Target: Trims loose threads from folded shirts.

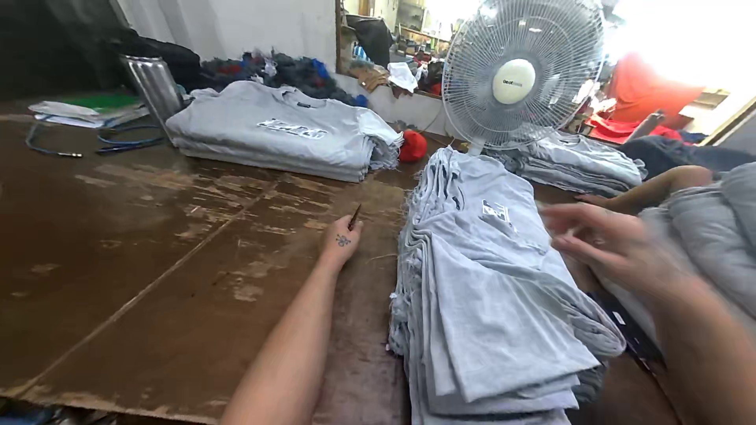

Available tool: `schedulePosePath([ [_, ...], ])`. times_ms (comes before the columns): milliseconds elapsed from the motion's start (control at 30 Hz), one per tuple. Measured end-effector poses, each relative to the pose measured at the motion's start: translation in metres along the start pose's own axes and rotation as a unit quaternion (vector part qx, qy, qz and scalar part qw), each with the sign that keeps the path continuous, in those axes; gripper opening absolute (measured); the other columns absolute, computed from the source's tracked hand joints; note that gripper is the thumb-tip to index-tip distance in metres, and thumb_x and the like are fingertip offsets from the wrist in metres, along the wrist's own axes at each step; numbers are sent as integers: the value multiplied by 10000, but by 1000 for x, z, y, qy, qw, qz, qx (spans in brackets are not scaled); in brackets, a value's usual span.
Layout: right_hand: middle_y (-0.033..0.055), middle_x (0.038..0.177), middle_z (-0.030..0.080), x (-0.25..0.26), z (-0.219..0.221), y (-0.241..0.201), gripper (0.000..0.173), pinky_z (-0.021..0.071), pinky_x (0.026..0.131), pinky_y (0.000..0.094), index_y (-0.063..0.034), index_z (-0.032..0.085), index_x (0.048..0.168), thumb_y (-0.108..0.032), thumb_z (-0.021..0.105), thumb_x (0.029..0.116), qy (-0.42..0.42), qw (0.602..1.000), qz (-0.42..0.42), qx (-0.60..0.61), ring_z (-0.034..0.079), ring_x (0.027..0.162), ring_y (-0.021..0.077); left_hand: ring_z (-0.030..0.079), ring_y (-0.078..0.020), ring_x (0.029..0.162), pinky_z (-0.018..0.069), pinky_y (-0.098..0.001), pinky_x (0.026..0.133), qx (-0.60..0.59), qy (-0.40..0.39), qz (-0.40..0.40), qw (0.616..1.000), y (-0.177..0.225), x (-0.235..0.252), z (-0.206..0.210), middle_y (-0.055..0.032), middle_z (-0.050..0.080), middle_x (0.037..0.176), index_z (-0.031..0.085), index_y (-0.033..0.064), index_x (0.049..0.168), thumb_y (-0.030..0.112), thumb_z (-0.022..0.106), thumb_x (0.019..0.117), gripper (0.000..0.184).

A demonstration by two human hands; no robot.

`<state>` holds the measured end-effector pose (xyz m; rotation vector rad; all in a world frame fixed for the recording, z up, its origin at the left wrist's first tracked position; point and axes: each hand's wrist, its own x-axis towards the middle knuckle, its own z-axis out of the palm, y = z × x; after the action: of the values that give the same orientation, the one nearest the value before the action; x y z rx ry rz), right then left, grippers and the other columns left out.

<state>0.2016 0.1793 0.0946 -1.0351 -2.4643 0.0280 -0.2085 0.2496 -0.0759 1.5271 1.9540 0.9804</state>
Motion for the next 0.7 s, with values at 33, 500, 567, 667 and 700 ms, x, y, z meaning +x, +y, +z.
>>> schedulePosePath([
  [33, 172, 1124, 697, 13, 11, 21, 456, 572, 831, 458, -30, 634, 1339, -365, 567, 1037, -48, 995, 82, -3, 691, 970, 277, 638, -415, 1027, 463, -608, 921, 0, -2, -1, 1000, 0, -1, -1, -269, 661, 1040, 657, -52, 1133, 249, 501, 1085, 342],
  [500, 47, 1073, 692, 43, 50, 28, 323, 576, 886, 305, -30, 592, 1265, -70, 612, 945, -72, 937, 204, 272, 677, 962, 91, 635, -384, 999, 466, -571, 916, -27, -16, -4, 999, 2, 0, -7, -256, 654, 1023, 654, -59, 1126, 225, 477, 1094, 336],
  [567, -114, 1011, 738, 26, 20, 1, 240, 594, 755, 190, -223, 662, 1212, -268, 625, 979, -55, 921, 43, 382, 689, 848, -16, 634, -375, 977, 468, -563, 901, -27, -14, -5, 1000, 1, 0, -9, -249, 651, 1002, 655, -54, 1114, 227, 481, 1092, 331],
  [667, -79, 994, 760, 11, -20, -8, 356, 563, 484, 176, -282, 665, 1286, -487, 527, 1030, -126, 848, -135, 497, 691, 635, 13, 639, -383, 988, 472, -574, 901, -18, -18, -9, 1000, 2, 1, -5, -252, 657, 1019, 656, -47, 1135, 231, 484, 1092, 330],
  [700, -81, 974, 760, 11, -25, 2, 370, 551, 479, 175, -288, 682, 1271, -512, 504, 1036, -108, 860, -132, 480, 678, 622, 11, 640, -385, 983, 473, -576, 895, -13, -14, -10, 1000, 2, 1, -3, -251, 658, 1013, 657, -43, 1134, 232, 488, 1090, 326],
])
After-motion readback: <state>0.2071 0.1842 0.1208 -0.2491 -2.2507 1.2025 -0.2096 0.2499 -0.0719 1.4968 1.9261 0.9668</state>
